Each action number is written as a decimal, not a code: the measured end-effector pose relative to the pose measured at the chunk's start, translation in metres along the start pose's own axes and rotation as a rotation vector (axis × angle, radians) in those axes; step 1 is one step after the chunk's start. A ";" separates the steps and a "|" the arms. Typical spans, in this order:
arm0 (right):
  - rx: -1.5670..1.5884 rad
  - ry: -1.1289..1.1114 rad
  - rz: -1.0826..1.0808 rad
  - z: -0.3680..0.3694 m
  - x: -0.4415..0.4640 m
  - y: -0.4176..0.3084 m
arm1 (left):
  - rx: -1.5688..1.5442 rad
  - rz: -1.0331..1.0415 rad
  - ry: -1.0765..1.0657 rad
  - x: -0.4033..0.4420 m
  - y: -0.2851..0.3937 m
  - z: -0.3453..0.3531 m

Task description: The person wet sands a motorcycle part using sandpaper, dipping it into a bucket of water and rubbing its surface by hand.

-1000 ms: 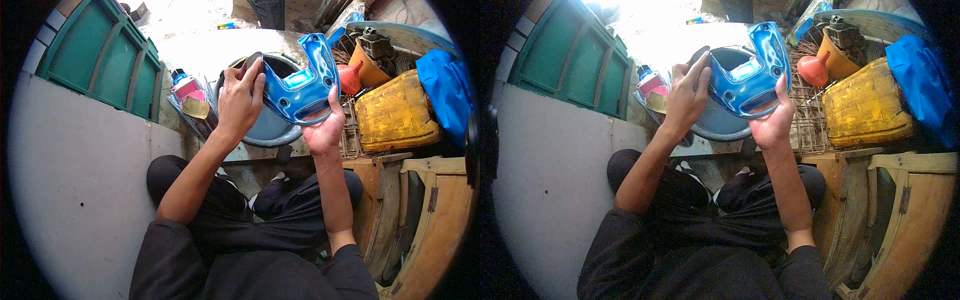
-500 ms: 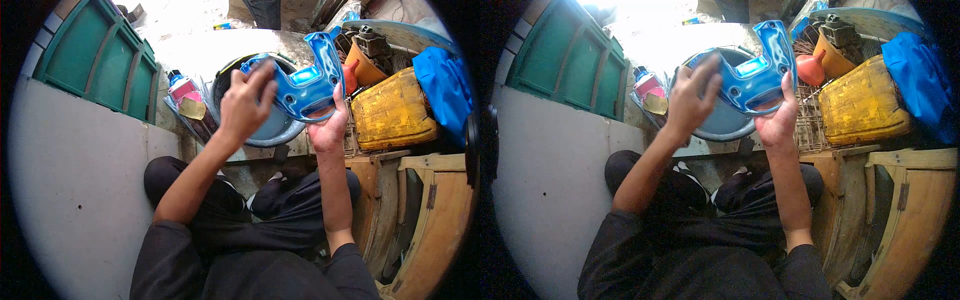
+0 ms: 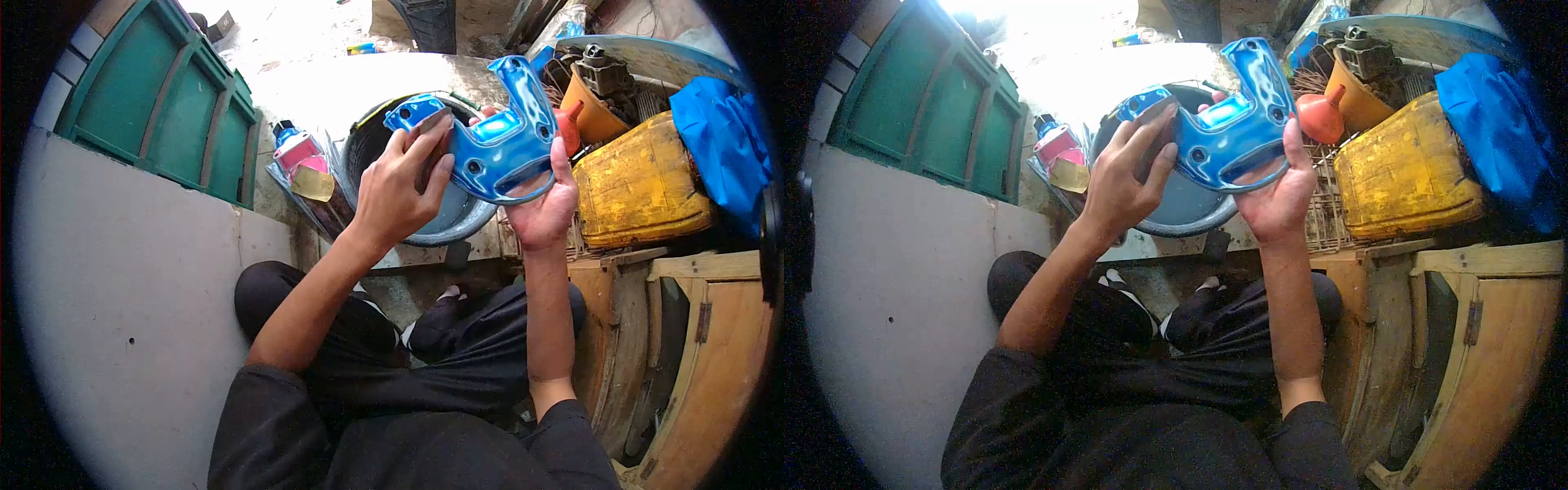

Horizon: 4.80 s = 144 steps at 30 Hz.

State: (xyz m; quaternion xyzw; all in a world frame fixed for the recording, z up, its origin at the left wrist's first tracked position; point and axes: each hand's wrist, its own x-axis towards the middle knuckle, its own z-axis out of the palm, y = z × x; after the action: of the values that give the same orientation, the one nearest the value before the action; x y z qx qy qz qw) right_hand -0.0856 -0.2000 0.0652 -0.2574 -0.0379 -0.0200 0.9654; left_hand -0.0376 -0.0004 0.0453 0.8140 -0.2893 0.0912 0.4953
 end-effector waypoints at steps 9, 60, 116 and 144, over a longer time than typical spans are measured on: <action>-0.019 0.075 -0.039 -0.003 0.003 0.006 | 0.070 0.009 -0.001 -0.005 0.007 0.005; -0.215 -0.011 -0.151 0.014 -0.003 0.025 | -0.095 -0.168 0.110 0.012 -0.017 -0.008; -0.047 0.152 -0.091 -0.009 -0.001 0.019 | 0.373 0.056 0.108 0.001 -0.023 0.020; -0.023 0.137 -0.096 -0.005 -0.004 0.020 | 0.487 -0.016 0.251 0.009 -0.033 0.023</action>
State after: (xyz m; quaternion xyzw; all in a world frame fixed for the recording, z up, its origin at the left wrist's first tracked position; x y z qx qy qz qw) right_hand -0.0877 -0.1855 0.0505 -0.2645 0.0162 -0.0842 0.9606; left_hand -0.0147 -0.0121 0.0126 0.8937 -0.1889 0.2542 0.3177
